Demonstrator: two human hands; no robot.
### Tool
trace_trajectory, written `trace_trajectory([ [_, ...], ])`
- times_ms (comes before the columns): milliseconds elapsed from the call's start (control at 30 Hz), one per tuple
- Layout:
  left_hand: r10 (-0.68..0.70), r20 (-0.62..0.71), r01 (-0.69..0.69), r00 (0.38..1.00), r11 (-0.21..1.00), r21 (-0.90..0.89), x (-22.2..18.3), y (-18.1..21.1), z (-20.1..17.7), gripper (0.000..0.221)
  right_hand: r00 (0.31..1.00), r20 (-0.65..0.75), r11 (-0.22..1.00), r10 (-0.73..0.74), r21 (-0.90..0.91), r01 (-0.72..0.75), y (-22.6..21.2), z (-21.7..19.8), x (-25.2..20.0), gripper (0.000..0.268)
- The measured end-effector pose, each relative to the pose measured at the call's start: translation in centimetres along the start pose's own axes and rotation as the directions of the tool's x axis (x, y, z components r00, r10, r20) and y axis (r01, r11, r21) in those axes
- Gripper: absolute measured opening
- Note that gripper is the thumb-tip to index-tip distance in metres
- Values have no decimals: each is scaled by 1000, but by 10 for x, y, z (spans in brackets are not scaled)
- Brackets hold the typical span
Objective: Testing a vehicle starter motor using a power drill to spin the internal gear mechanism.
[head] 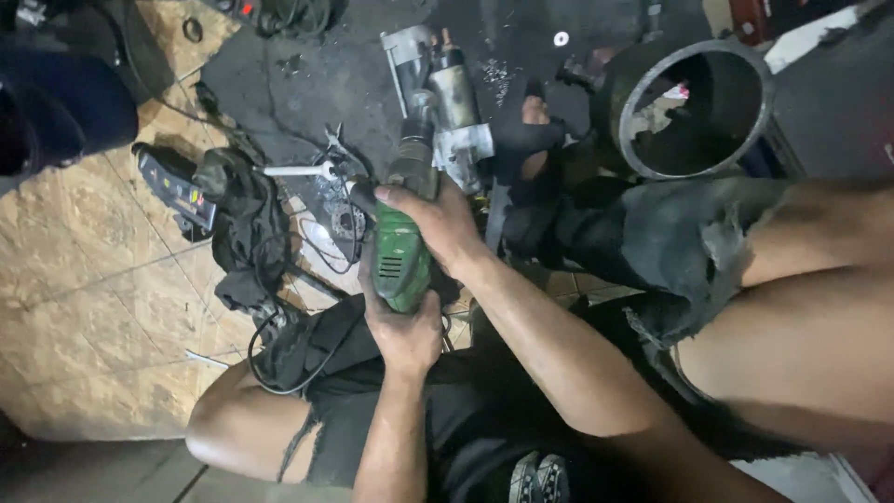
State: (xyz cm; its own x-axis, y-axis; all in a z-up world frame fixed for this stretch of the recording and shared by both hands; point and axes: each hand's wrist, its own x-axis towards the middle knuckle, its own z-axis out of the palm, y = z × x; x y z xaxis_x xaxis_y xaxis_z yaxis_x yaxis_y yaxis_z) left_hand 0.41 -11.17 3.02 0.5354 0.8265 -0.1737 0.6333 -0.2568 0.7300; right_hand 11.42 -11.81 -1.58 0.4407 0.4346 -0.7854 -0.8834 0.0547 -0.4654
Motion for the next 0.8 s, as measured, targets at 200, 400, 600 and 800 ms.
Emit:
trace_trajectory([
  [200,-136,59,144,989,978,-151,-7,-22,-19,79,997,-68,972,-19,-234,3,-12,12,-21,76],
  [400,-118,169,180,978,892,-414,-21,-42,-22,85,998,-59,1000,29,7,-28,25,-6,-2,64],
  [600,-168,116,191,979,955,-227,-26,-41,-14,83,984,-178,966,-24,-256,-23,17,2,-13,78],
  [800,-237,42,233,971,885,-403,-22,-82,14,63,986,-144,920,-79,-391,16,10,8,2,87],
])
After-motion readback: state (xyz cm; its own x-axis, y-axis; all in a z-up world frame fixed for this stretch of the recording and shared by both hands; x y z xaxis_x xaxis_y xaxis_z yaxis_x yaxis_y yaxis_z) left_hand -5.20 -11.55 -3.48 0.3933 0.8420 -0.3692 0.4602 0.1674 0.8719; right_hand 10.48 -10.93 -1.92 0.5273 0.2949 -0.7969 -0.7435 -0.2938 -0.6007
